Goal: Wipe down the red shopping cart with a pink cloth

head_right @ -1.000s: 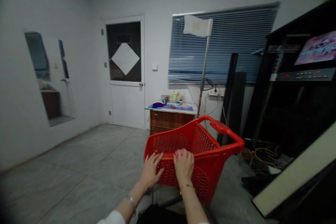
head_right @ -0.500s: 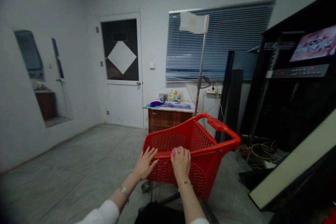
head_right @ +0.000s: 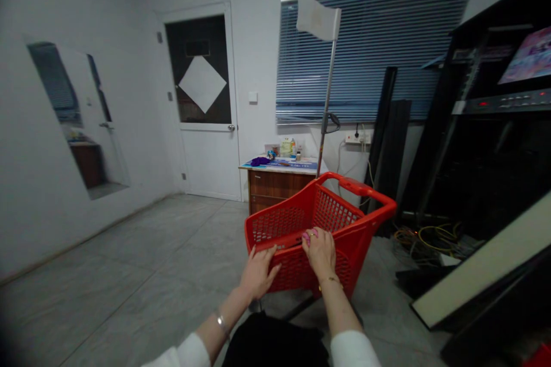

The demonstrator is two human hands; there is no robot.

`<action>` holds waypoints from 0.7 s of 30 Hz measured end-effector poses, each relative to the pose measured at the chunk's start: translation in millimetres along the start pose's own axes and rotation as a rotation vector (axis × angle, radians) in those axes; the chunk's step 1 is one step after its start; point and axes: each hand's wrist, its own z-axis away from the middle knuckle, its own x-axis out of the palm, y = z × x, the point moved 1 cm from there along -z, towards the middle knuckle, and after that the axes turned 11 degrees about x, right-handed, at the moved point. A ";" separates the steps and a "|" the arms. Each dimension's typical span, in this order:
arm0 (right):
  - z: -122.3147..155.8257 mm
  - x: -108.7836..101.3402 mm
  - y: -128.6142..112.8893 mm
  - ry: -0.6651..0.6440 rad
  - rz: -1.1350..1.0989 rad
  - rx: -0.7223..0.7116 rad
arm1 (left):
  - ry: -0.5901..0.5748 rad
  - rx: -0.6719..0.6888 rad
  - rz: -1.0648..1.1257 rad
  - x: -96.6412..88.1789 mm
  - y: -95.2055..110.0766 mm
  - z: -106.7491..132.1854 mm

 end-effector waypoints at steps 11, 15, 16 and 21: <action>31.1 2.0 -17.5 -0.058 -0.185 -0.026 | -0.149 0.020 0.134 5.1 1.1 -30.9; 27.6 2.5 -20.5 -0.090 -0.210 -0.028 | -0.160 -0.002 0.009 -8.1 -47.0 -36.6; 26.1 2.7 -21.5 -0.089 -0.213 -0.027 | -0.176 -0.006 0.000 -8.8 -55.3 -36.4; 20.3 3.4 -21.7 -0.084 -0.226 -0.015 | -0.189 0.010 -0.012 -6.7 -58.5 -30.9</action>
